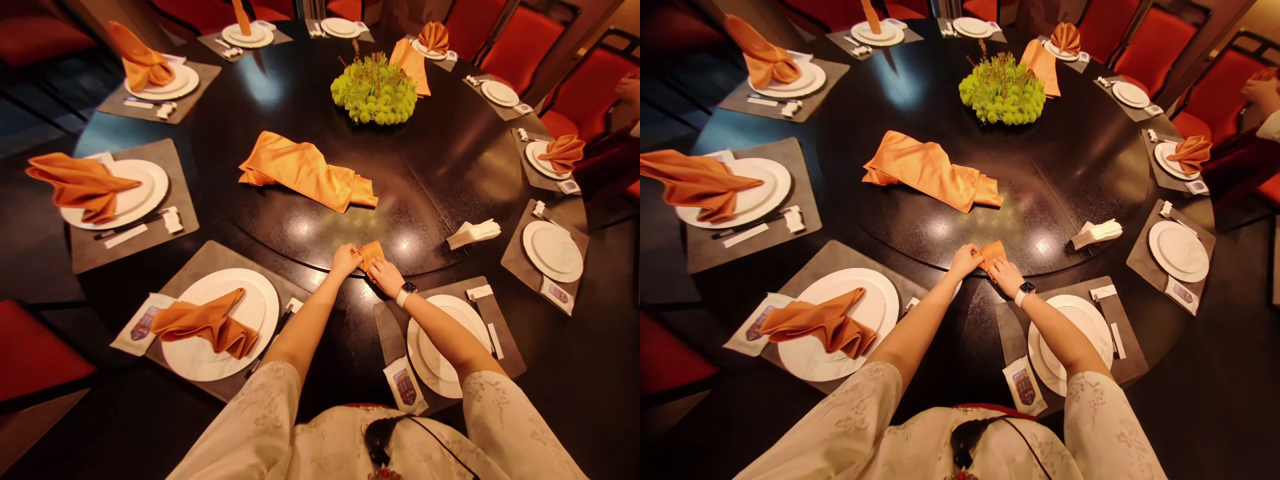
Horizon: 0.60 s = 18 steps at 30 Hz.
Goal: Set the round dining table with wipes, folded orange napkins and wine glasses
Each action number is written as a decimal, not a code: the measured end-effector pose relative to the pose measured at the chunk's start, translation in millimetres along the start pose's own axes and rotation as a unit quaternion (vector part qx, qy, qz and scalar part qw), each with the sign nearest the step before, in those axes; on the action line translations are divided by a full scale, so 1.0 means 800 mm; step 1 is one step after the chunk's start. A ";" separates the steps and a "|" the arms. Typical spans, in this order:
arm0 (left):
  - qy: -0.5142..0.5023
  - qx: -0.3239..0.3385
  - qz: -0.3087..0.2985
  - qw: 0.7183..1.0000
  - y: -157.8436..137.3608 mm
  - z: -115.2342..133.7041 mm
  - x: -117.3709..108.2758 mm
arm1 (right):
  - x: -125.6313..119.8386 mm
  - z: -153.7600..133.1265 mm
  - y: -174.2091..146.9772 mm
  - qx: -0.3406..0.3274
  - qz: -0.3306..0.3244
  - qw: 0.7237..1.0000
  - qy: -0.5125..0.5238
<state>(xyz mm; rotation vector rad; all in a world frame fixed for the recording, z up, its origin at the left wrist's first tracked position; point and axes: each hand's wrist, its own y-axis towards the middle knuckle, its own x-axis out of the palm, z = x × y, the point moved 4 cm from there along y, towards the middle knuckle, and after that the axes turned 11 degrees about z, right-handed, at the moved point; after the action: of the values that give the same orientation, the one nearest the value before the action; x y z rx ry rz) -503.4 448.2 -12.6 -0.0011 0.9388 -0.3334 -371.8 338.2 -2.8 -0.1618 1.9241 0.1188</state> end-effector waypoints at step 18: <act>-0.600 -0.203 -0.193 0.749 -0.226 0.000 0.068 | -0.051 -0.108 -0.207 0.334 0.120 0.831 0.428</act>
<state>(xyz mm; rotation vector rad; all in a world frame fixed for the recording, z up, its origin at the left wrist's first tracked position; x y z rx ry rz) -524.5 261.1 -29.6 -0.7497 -0.3259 -0.4095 -408.8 163.8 65.2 0.6046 2.7439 -0.5582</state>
